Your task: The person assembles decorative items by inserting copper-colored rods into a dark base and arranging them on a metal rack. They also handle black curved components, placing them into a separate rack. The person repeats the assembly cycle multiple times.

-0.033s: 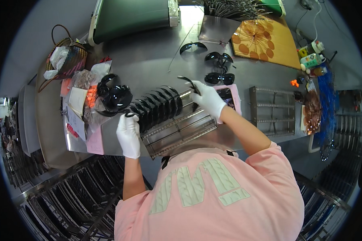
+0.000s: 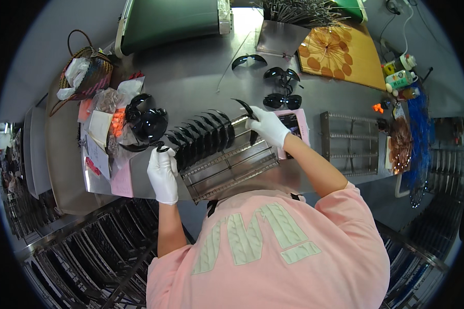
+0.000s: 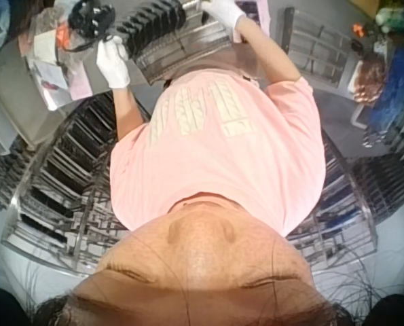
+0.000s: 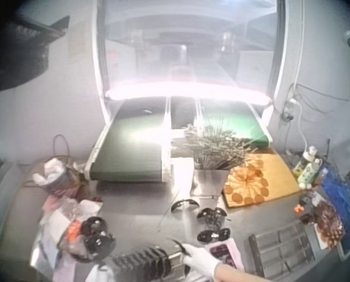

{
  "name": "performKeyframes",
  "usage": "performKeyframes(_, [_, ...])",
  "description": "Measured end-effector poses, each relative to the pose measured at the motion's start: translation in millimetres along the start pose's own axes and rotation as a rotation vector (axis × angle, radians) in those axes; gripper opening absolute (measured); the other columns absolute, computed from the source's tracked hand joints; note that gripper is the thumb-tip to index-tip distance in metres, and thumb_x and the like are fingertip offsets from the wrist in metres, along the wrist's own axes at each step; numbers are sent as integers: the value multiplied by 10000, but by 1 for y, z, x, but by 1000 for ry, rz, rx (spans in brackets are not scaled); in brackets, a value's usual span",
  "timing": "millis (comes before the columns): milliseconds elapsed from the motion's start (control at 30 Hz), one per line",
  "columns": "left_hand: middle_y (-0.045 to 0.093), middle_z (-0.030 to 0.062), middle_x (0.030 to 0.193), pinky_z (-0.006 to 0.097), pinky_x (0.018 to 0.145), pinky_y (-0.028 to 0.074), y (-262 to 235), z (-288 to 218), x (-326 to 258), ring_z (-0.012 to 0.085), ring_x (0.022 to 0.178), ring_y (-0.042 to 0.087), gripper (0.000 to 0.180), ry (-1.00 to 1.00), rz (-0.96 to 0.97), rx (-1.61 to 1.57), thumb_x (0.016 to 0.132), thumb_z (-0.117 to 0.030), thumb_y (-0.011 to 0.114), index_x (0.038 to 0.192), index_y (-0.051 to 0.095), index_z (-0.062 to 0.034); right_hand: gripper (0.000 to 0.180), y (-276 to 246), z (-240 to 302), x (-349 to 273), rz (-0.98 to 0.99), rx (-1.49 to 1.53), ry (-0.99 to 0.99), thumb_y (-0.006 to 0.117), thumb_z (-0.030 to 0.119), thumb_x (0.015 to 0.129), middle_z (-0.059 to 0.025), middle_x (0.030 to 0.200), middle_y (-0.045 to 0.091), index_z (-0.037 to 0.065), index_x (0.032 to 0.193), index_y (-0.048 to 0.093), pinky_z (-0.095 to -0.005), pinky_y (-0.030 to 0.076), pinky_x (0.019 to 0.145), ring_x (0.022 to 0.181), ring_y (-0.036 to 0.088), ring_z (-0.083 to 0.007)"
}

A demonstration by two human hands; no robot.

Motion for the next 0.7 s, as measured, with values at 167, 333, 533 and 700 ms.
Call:
performKeyframes(167, [434,-37,597,221,520,293,-14,-7,-8,43,537,381,356,94,19,-35,1104,-346,485,931,623,-67,429,22,-37,29,55,-71,107,531,214,890,-273,1043,720,4,1256,607,-477,511,923,992,685,-444])
performKeyframes(333, [451,-31,611,217,533,309,-6,-5,-14,46,548,393,358,112,39,-7,1100,-344,497,954,637,-49,452,46,-10,39,83,-565,122,512,202,909,-345,1086,687,-69,1271,524,-482,516,982,1081,664,-478])
performKeyframes(533, [523,-34,670,211,543,315,9,-3,-19,43,581,429,196,0,179,-81,1036,-228,638,1009,668,-36,467,51,0,41,256,-578,252,500,228,958,-363,1159,659,-115,1274,476,-491,510,984,1126,651,-478])
performKeyframes(700, [552,-38,690,209,548,328,13,-3,-23,39,593,442,166,-51,239,-75,1016,-188,665,1026,687,-24,494,54,0,44,279,-591,187,504,258,978,-342,1112,678,-99,1311,427,-493,524,943,1072,670,-476])
Point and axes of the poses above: each hand's wrist, its own x-axis towards the middle knuckle, its own y-axis out of the palm, z = x × y, the point moved 5 cm from there along x, towards the middle knuckle
